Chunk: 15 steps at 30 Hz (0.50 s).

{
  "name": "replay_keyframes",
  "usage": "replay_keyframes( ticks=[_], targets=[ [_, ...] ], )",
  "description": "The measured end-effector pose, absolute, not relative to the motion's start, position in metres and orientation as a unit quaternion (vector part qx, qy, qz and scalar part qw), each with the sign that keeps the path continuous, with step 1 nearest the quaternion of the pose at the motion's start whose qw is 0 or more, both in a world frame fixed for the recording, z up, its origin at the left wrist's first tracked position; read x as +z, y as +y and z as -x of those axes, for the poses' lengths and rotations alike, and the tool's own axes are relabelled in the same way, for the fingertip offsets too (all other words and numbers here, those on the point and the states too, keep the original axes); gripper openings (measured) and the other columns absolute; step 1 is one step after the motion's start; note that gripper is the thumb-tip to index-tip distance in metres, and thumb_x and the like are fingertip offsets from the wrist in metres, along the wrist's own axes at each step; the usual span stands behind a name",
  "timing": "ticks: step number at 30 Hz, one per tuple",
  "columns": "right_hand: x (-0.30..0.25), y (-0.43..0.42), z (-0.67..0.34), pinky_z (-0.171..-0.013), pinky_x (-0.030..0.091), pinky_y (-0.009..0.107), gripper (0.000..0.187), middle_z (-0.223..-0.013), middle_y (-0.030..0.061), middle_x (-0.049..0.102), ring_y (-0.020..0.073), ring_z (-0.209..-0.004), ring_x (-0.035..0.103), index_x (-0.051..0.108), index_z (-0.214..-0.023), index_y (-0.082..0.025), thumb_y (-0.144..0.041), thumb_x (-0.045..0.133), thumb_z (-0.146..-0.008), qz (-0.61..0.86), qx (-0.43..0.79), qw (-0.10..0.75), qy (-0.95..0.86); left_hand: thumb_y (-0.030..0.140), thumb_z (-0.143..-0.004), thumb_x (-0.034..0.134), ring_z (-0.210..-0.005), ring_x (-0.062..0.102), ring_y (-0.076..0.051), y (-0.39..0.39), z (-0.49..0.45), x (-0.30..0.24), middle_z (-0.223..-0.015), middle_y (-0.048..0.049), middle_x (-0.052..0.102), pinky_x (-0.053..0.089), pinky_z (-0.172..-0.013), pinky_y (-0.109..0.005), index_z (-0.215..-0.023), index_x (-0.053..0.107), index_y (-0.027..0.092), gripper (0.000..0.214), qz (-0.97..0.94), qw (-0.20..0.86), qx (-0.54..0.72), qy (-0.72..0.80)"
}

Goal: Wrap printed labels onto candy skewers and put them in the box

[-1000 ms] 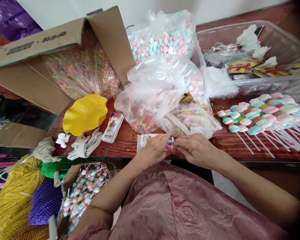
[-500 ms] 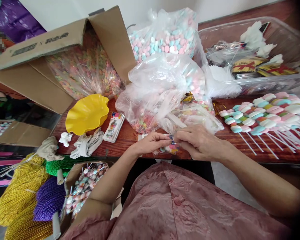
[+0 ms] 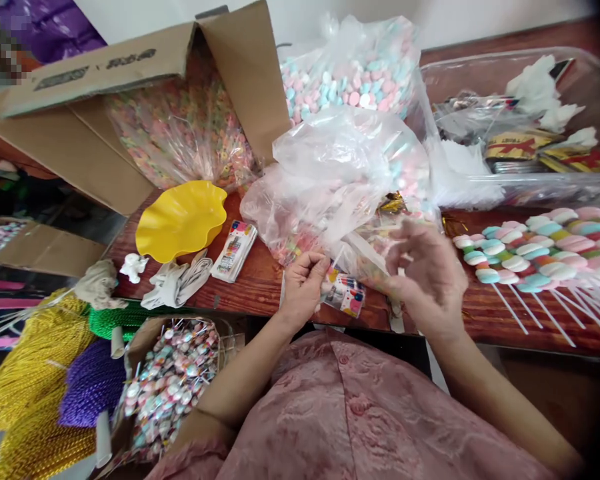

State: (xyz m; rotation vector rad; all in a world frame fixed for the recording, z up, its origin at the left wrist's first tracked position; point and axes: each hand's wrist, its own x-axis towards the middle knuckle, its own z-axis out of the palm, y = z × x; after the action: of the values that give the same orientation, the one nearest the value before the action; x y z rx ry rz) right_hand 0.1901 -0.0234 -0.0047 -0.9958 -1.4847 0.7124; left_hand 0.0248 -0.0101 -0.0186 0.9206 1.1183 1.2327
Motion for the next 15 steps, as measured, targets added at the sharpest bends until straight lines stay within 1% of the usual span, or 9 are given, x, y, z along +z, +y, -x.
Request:
replay_keyframes(
  ticks=[2, 4, 5, 6, 8, 10, 12, 13, 15],
  targets=[
    [-0.015, -0.034, -0.181, -0.057, 0.045, 0.03, 0.038, -0.097, 0.0034, 0.06, 0.0144, -0.068, 0.053, 0.06, -0.119, -0.029, -0.037, 0.071, -0.084, 0.453, 0.327, 0.528, -0.64, 0.051, -0.079, 0.071, -0.053, 0.046, -0.007, -0.009, -0.025, -0.018, -0.06, 0.0046, 0.054, 0.042, -0.052, -0.019, -0.076, 0.062, 0.017, 0.035, -0.433, 0.54, 0.547, 0.471],
    [-0.024, -0.04, -0.171, -0.06, 0.044, 0.03, 0.01, -0.077, 0.0002, 0.058, 0.0141, -0.066, 0.052, 0.066, -0.095, -0.024, -0.031, 0.066, -0.088, 0.468, 0.32, 0.51, -0.647, 0.049, -0.082, 0.069, -0.063, 0.052, -0.01, -0.012, -0.028, -0.018, -0.067, 0.0016, 0.058, 0.047, -0.063, -0.023, -0.076, 0.065, 0.017, 0.032, -0.494, 0.496, 0.544, 0.463],
    [-0.028, -0.041, -0.168, -0.061, 0.045, 0.03, 0.008, -0.072, 0.0, 0.057, 0.0144, -0.066, 0.052, 0.065, -0.086, -0.022, -0.029, 0.062, -0.09, 0.472, 0.313, 0.518, -0.64, 0.049, -0.083, 0.067, -0.07, 0.054, -0.012, -0.015, -0.029, -0.018, -0.073, -0.0003, 0.061, 0.048, -0.068, -0.024, -0.077, 0.067, 0.018, 0.032, -0.518, 0.481, 0.536, 0.461],
    [-0.03, -0.041, -0.166, -0.062, 0.045, 0.03, 0.013, -0.071, 0.0001, 0.057, 0.0145, -0.067, 0.053, 0.064, -0.081, -0.022, -0.028, 0.06, -0.091, 0.476, 0.309, 0.529, -0.631, 0.05, -0.085, 0.065, -0.076, 0.056, -0.013, -0.017, -0.03, -0.019, -0.08, -0.002, 0.063, 0.049, -0.073, -0.026, -0.082, 0.069, 0.018, 0.031, -0.527, 0.48, 0.528, 0.461],
    [-0.031, -0.038, -0.165, -0.061, 0.045, 0.031, 0.014, -0.072, 0.0005, 0.058, 0.0143, -0.065, 0.052, 0.063, -0.079, -0.022, -0.027, 0.059, -0.092, 0.475, 0.303, 0.547, -0.619, 0.053, -0.087, 0.062, -0.084, 0.058, -0.015, -0.022, -0.03, -0.023, -0.092, -0.0043, 0.065, 0.05, -0.077, -0.028, -0.097, 0.07, 0.02, 0.036, -0.5, 0.535, 0.51, 0.452],
    [-0.031, -0.034, -0.166, -0.063, 0.047, 0.032, 0.011, -0.073, 0.0012, 0.059, 0.0152, -0.066, 0.054, 0.063, -0.081, -0.022, -0.026, 0.06, -0.091, 0.465, 0.297, 0.543, -0.633, 0.058, -0.087, 0.059, -0.081, 0.059, -0.015, -0.026, -0.026, -0.028, -0.092, -0.0049, 0.065, 0.05, -0.074, -0.028, -0.106, 0.067, 0.018, 0.045, -0.448, 0.627, 0.474, 0.426],
    [-0.03, -0.032, -0.166, -0.067, 0.049, 0.034, 0.009, -0.076, 0.0024, 0.062, 0.0172, -0.071, 0.058, 0.064, -0.084, -0.023, -0.024, 0.058, -0.091, 0.454, 0.285, 0.54, -0.649, 0.061, -0.087, 0.057, -0.072, 0.056, -0.013, -0.028, -0.02, -0.03, -0.083, -0.0032, 0.061, 0.049, -0.069, -0.027, -0.098, 0.066, 0.015, 0.048, -0.43, 0.685, 0.429, 0.402],
    [-0.031, -0.031, -0.165, -0.07, 0.05, 0.035, 0.009, -0.078, 0.0031, 0.063, 0.0183, -0.075, 0.06, 0.064, -0.086, -0.023, -0.023, 0.058, -0.091, 0.449, 0.277, 0.541, -0.655, 0.061, -0.088, 0.056, -0.07, 0.054, -0.012, -0.029, -0.017, -0.03, -0.08, -0.0025, 0.059, 0.048, -0.069, -0.026, -0.092, 0.065, 0.014, 0.048, -0.449, 0.684, 0.415, 0.398],
    [-0.031, -0.029, -0.162, -0.071, 0.051, 0.036, 0.009, -0.083, 0.0041, 0.065, 0.0193, -0.079, 0.062, 0.065, -0.089, -0.024, -0.02, 0.057, -0.091, 0.442, 0.25, 0.545, -0.667, 0.059, -0.089, 0.055, -0.074, 0.052, -0.013, -0.03, -0.012, -0.026, -0.08, -0.002, 0.056, 0.047, -0.073, -0.026, -0.084, 0.063, 0.014, 0.046, -0.511, 0.637, 0.412, 0.405]
  ],
)
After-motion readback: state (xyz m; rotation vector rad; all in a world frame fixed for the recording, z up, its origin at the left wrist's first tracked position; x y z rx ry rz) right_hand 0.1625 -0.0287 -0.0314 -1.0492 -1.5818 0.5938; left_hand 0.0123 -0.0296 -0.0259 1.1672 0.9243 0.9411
